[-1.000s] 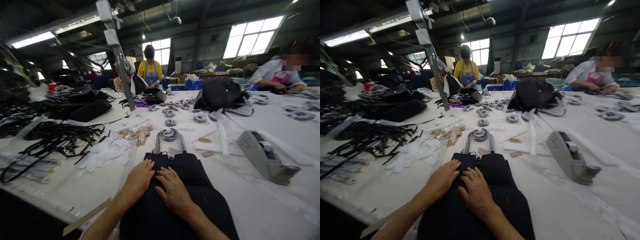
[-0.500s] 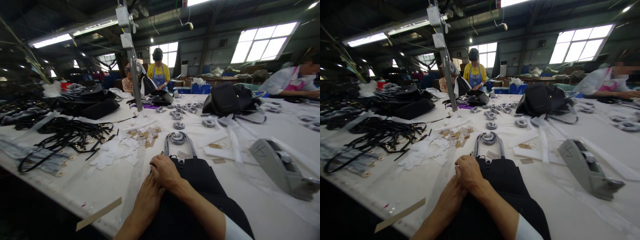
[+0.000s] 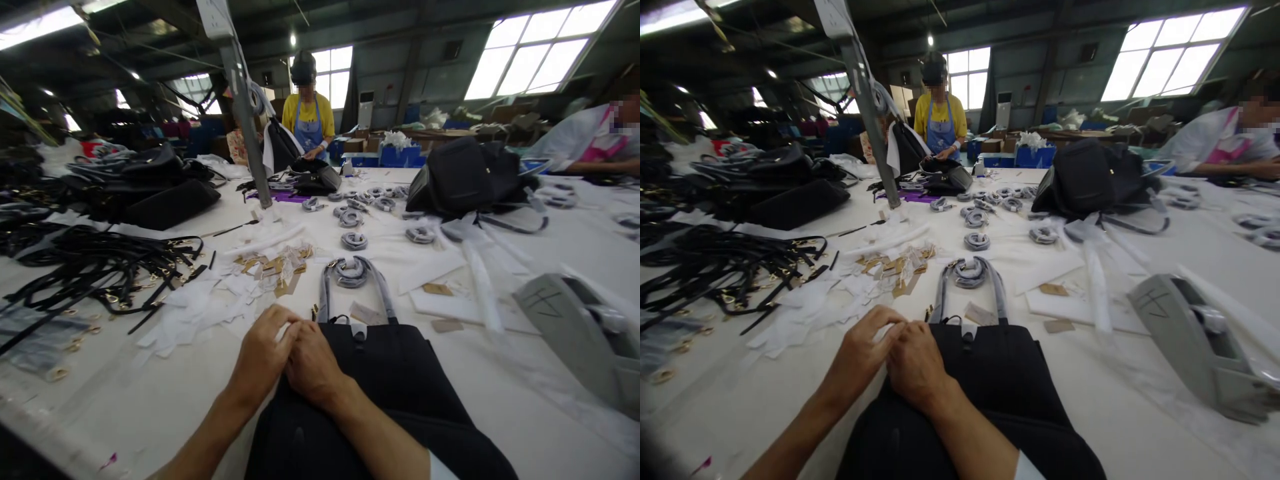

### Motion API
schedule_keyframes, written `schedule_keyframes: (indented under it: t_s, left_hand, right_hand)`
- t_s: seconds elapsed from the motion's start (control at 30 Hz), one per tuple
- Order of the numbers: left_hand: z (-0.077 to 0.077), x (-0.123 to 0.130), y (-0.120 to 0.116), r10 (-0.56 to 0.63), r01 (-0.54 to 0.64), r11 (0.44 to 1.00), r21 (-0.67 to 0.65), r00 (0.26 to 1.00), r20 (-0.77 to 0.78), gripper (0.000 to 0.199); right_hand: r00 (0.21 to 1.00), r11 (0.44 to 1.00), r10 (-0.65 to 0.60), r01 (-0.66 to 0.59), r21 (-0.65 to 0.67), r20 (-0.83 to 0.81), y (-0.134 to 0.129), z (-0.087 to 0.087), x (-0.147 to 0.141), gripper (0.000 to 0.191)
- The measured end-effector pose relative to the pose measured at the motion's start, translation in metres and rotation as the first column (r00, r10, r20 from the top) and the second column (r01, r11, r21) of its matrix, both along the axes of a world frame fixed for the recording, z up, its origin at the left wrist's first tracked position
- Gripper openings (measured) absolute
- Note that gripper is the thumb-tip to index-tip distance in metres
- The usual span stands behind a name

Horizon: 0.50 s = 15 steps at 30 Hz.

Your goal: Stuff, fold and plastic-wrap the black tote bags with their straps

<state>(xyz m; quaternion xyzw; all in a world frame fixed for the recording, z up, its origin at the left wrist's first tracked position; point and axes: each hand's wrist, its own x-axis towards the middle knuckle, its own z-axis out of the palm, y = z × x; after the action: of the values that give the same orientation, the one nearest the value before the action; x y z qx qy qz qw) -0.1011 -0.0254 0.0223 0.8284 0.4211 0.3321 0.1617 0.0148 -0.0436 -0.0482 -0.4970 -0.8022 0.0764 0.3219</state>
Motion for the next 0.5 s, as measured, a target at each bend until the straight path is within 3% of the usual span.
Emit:
schedule_keyframes:
  t_s: [0.1, 0.23, 0.33, 0.5]
  left_hand:
    - [0.010, 0.037, 0.038, -0.198, 0.176, 0.977, -0.118, 0.955, -0.222, 0.017]
    - [0.003, 0.085, 0.068, -0.442, 0.360, 0.897, -0.257, 0.695, -0.567, 0.027]
    - [-0.001, 0.108, 0.074, -0.468, 0.332, 0.882, -0.334, 0.546, -0.695, 0.027]
    - [-0.002, 0.116, 0.080, -0.519, 0.320, 0.855, -0.409, 0.532, -0.669, 0.017]
  right_hand:
    - [1.000, 1.000, -0.009, 0.010, 0.022, -0.030, 0.000, 0.001, -0.001, 0.031]
    - [0.998, 0.999, 0.033, -0.035, -0.036, -0.062, -0.002, 0.002, 0.000, 0.031]
    - [0.995, 0.998, 0.050, -0.053, -0.035, -0.089, -0.002, 0.004, 0.000, 0.032]
    - [0.994, 0.997, 0.072, -0.074, -0.027, -0.083, -0.002, 0.008, 0.000, 0.032]
